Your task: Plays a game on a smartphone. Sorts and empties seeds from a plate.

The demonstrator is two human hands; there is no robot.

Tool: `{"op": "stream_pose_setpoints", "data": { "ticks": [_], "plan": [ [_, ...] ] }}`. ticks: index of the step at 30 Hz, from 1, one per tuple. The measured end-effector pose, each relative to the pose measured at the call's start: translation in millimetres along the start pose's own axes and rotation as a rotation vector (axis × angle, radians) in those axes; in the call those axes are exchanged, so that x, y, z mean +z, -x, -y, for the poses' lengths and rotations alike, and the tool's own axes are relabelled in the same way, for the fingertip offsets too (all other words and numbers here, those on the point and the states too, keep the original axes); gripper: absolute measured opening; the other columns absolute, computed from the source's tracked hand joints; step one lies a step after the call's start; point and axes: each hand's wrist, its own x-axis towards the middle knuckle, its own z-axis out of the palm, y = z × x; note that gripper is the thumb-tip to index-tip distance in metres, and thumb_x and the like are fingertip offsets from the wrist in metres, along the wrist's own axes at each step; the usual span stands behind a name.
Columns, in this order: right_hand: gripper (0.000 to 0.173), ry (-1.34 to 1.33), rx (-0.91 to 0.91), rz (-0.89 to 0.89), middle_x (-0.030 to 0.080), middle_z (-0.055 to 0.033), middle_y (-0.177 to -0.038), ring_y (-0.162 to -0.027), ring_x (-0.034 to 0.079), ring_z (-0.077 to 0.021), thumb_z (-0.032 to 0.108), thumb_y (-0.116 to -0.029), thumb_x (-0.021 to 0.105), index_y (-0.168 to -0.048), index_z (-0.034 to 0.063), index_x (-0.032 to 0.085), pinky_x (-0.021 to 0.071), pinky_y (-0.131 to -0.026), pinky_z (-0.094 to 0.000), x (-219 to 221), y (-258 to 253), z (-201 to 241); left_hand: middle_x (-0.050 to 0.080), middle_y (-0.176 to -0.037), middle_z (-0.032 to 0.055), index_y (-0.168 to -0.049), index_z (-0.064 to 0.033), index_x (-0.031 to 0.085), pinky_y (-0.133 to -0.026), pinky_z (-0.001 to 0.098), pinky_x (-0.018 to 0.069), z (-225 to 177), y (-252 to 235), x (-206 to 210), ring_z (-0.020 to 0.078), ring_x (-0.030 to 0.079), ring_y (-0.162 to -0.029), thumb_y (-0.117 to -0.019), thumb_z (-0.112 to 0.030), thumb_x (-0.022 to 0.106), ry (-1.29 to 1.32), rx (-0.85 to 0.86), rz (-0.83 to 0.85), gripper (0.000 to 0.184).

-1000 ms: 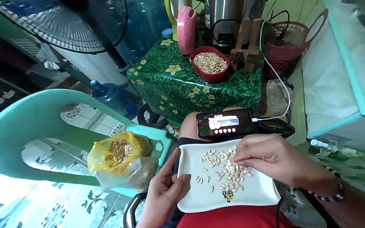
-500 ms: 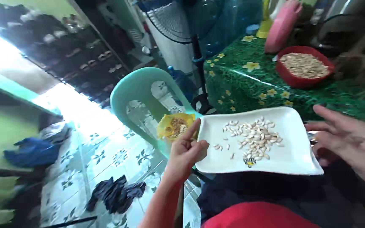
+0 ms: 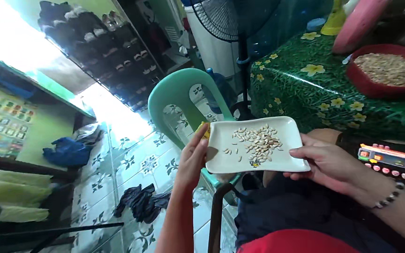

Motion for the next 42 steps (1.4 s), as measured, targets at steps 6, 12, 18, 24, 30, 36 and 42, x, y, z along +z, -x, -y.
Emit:
{"op": "stream_pose_setpoints", "data": {
  "ticks": [6, 12, 18, 24, 30, 36, 42],
  "plan": [
    [0.038, 0.012, 0.054, -0.033, 0.07, -0.018, -0.108, -0.079, 0.075, -0.0279, 0.001, -0.1065, 0.041, -0.143, 0.0114, 0.042, 0.0649, -0.063, -0.0373, 5.3, -13.7, -9.4, 0.067, -0.102, 0.0181, -0.156, -0.0087, 0.035, -0.07, 0.0444, 0.0588, 64.6, -28.1, -24.9, 0.0252, 0.069, -0.078, -0.1033, -0.027, 0.058, -0.428, -0.129, -0.281, 0.061],
    [0.041, 0.074, 0.117, -0.073, 0.068, -0.0174, -0.111, -0.078, 0.075, -0.0277, 0.0, -0.1067, 0.041, -0.145, 0.0129, 0.038, 0.0645, -0.062, -0.0378, 10.1, -25.5, -16.7, 0.067, -0.115, 0.0252, -0.159, -0.009, 0.031, -0.093, 0.0612, 0.0503, 105.8, -48.9, -23.6, 0.0414, 0.066, -0.103, -0.0913, -0.025, 0.072, -0.76, -0.305, -0.284, 0.081],
    [0.046, 0.099, 0.14, -0.121, 0.064, -0.0186, -0.117, -0.082, 0.074, -0.0279, -0.001, -0.1067, 0.041, -0.149, 0.0137, 0.031, 0.0647, -0.064, -0.0388, 20.5, -49.9, -31.7, 0.069, -0.081, 0.0145, -0.155, -0.002, 0.03, -0.057, 0.0313, 0.0576, 113.7, -35.9, -30.1, 0.0164, 0.066, -0.058, -0.1017, -0.001, 0.053, -0.169, -0.271, -0.36, 0.058],
    [0.053, 0.066, 0.147, -0.154, 0.057, -0.0215, -0.131, -0.095, 0.073, -0.0323, 0.001, -0.1076, 0.04, -0.155, 0.0166, 0.024, 0.0647, -0.07, -0.0441, 31.6, -87.3, -56.2, 0.073, -0.112, 0.0161, -0.163, -0.0114, 0.001, -0.053, 0.0328, 0.0588, 116.6, 2.0, -24.7, 0.0166, 0.067, -0.057, -0.0935, 0.009, 0.051, -0.001, -0.249, -0.265, 0.088],
    [0.057, 0.114, 0.164, -0.164, 0.053, -0.0225, -0.136, -0.097, 0.072, -0.0328, 0.0, -0.1068, 0.041, -0.157, 0.0188, 0.022, 0.0643, -0.069, -0.0444, 45.7, -106.1, -77.6, 0.069, -0.121, 0.0178, -0.162, -0.0136, -0.012, -0.053, 0.0321, 0.0587, 117.8, 2.9, -19.1, 0.0155, 0.067, -0.057, -0.0866, 0.014, 0.051, 0.043, -0.235, -0.268, 0.102],
    [0.06, 0.205, 0.208, -0.169, 0.051, -0.0222, -0.14, -0.1, 0.071, -0.0327, -0.001, -0.1065, 0.041, -0.159, 0.0203, 0.021, 0.0636, -0.07, -0.0444, 47.5, -110.9, -83.0, 0.064, -0.128, 0.0204, -0.161, -0.0172, -0.014, -0.051, 0.032, 0.0576, 118.1, -3.3, -18.5, 0.0155, 0.066, -0.056, -0.086, 0.014, 0.05, -0.002, -0.25, -0.289, 0.104],
    [0.06, 0.27, 0.24, -0.139, 0.05, -0.0219, -0.142, -0.105, 0.069, -0.034, -0.002, -0.1058, 0.041, -0.158, 0.021, 0.022, 0.063, -0.072, -0.0458, 42.5, -112.7, -83.2, 0.06, -0.132, 0.0231, -0.162, -0.0221, -0.015, -0.05, 0.032, 0.0565, 125.6, -13.2, -22.2, 0.0158, 0.064, -0.054, -0.0844, 0.014, 0.052, -0.022, -0.261, -0.298, 0.109]
  ]
}}
